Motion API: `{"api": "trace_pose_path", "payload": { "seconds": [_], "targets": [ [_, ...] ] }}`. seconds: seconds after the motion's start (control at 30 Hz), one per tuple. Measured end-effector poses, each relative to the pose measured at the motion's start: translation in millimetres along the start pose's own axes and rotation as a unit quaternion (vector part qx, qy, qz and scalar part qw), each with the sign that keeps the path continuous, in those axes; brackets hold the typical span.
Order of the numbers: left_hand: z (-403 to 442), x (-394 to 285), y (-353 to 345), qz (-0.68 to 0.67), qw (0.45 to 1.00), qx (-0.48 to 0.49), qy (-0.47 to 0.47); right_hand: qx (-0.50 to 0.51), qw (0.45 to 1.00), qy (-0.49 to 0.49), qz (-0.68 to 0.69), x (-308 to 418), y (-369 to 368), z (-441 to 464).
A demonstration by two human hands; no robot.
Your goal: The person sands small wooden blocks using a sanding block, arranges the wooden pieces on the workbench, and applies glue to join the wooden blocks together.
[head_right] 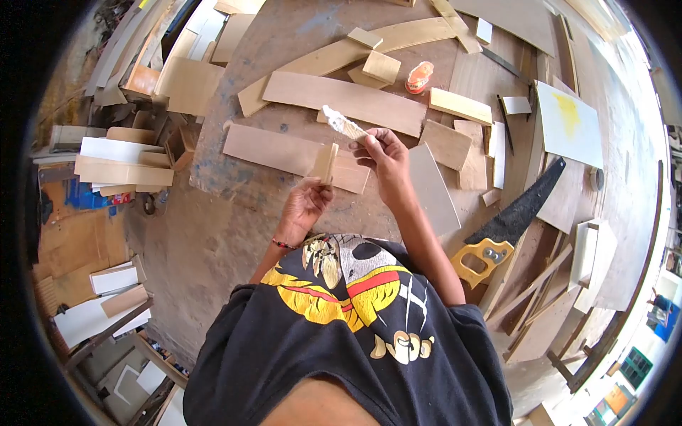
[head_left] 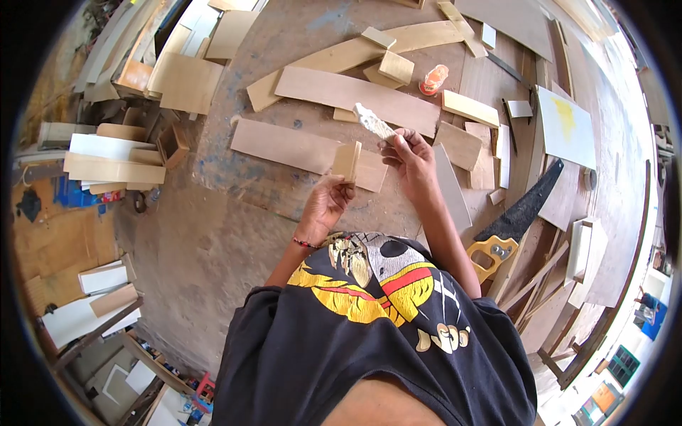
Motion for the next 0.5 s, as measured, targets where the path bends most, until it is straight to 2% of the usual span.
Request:
{"api": "trace_pose_path", "payload": {
  "seconds": [0.03, 0.07, 0.13, 0.3, 0.5],
  "targets": [
    [-2.4, -3.1, -3.0, -0.001, 1.000, 0.000, -0.002, -0.029, 0.997, 0.034, -0.056, 1.8, 1.0, -2.6],
    [-5.7, -7.1, -6.6, -0.039, 0.999, 0.006, -0.007, -0.027, 0.997, 0.034, -0.057, 3.1, -0.3, -6.8],
    [-10.3, -14.0, -11.8, -0.080, 0.997, 0.012, -0.013, -0.017, 0.982, 0.098, -0.163, 7.8, -3.8, -15.9],
    [-16.1, -24.3, -19.4, -0.130, 0.991, 0.024, -0.004, -0.028, 0.967, 0.161, -0.193, -3.9, 6.0, -15.8],
    [-16.2, -22.7, -16.4, -0.111, 0.993, 0.035, -0.014, -0.056, 0.928, 0.227, -0.289, 4.5, -2.0, -18.5]
  ]
}}
Point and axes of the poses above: each hand's wrist, its own z-axis towards the middle knuckle, its own y-axis out of the back of the hand, x = y × z, the point moved 3 cm from there along z, towards the middle knuckle, and after that the axes turned 7 degrees about -x, right-handed, at the moved point
